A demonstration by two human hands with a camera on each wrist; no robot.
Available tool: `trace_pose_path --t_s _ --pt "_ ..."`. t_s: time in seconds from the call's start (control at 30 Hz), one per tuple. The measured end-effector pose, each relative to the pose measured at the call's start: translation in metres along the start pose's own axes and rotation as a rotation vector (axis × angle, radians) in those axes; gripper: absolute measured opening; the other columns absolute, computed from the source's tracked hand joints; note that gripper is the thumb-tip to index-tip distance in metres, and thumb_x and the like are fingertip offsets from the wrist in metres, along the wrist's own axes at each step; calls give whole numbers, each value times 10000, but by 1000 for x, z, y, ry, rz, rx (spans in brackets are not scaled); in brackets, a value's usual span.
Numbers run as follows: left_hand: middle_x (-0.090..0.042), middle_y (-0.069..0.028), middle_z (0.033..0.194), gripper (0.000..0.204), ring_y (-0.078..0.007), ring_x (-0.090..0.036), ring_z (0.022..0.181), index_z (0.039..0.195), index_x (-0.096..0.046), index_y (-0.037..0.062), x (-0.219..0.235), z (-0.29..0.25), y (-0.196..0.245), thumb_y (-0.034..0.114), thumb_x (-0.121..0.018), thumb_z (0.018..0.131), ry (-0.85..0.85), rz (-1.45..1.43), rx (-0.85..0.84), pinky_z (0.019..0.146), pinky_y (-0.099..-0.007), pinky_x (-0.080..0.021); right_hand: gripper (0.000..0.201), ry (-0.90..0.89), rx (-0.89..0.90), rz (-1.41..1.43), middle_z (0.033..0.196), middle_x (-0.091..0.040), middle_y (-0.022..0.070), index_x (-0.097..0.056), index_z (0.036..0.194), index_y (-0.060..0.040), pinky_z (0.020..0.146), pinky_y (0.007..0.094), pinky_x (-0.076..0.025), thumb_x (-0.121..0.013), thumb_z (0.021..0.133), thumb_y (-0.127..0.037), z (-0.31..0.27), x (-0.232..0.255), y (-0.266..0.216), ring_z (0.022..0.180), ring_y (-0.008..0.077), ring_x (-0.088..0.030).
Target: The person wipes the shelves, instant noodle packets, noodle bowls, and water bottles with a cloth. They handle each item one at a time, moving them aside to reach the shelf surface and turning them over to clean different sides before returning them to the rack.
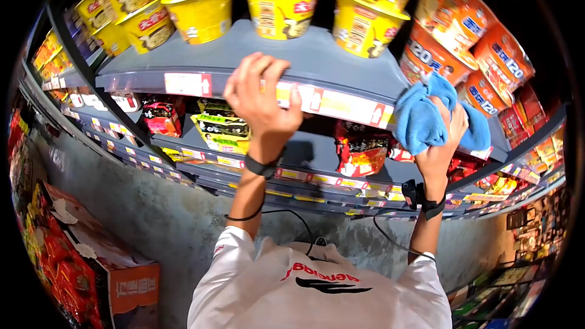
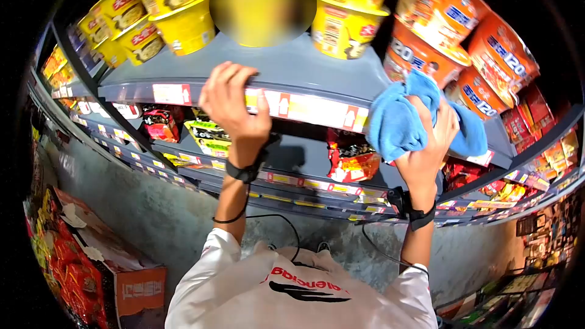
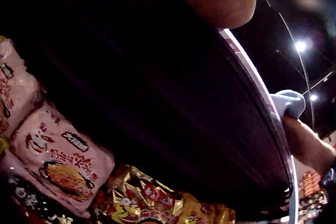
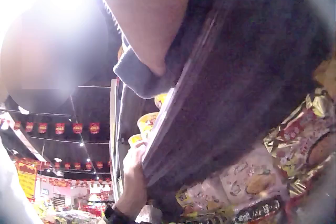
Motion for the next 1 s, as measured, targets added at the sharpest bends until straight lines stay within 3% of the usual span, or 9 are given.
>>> trace_pose_path --t_s 0.13,0.27,0.37,0.47,0.6,0.63,0.77,0.87,1.0 --pt "-640 -52 1165 330 -268 -570 1263 1093 -683 141 0 0 6 307 -667 808 8 -64 61 1045 -462 -300 636 -22 -44 -10 1257 -558 269 -650 1278 -99 1082 550 -332 -726 734 -420 -1 -15 -16 1208 480 -500" --pt "-616 -61 1241 451 -270 -523 1309 1271 -667 133 4 -4 2 257 -580 846 -67 -135 39 1055 -465 -282 714 -4 33 15 1177 -542 260 -616 1307 -95 1067 548 -334 -724 638 -320 28 -49 -84 1170 465 -495" --pt "-610 -76 1332 527 -280 -500 1361 1360 -609 90 14 0 -2 261 -608 863 -112 -306 57 1066 -448 -297 664 40 6 53 1169 -547 262 -614 1296 -117 1055 532 -341 -715 671 -317 54 -78 -159 1141 446 -510" --pt "-549 -108 1458 576 -285 -454 1414 1425 -533 22 23 1 -14 201 -620 884 -157 -444 46 1113 -449 -340 584 150 -86 73 1110 -578 242 -625 1265 -122 1003 501 -377 -707 726 -331 62 -95 -180 1083 425 -539" --pt "-565 -116 1436 561 -295 -487 1381 1400 -573 76 43 13 -36 215 -661 863 -222 -291 -116 1115 -454 -362 580 211 37 73 1096 -585 226 -634 1258 -119 1030 504 -383 -721 712 -293 57 -88 -161 1099 421 -543" --pt "-571 -94 1433 551 -292 -496 1374 1393 -590 112 50 15 -51 243 -669 864 -228 -219 -131 1111 -466 -362 587 134 24 82 1120 -588 230 -633 1259 -107 1047 503 -379 -723 706 -286 56 -80 -158 1117 425 -541" --pt "-656 -89 1300 313 -303 -548 1309 1201 -690 128 72 42 -152 253 -628 921 -36 60 -24 1104 -473 -371 577 114 -9 77 1217 -625 197 -644 1232 -26 1100 515 -355 -737 729 -294 26 -70 -90 1185 423 -539" --pt "-681 -59 1226 272 -276 -575 1269 1115 -687 104 89 59 -223 291 -576 952 39 106 -100 1111 -445 -365 509 171 -29 49 1250 -661 175 -655 1197 13 1147 523 -316 -711 792 -289 3 -52 -47 1232 426 -526" --pt "-682 -85 1149 239 -304 -596 1188 1016 -666 88 88 54 -233 300 -613 921 49 86 -137 1088 -455 -382 469 347 -11 -16 1207 -671 189 -674 1147 34 1106 514 -343 -712 838 -317 3 -62 -47 1188 423 -553"
Point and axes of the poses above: each hand's wrist, its own z-axis towards the middle knuckle, its own x-axis out of the back of the hand, y = z × x, the point moved 1 cm from there along z, towards the middle knuckle
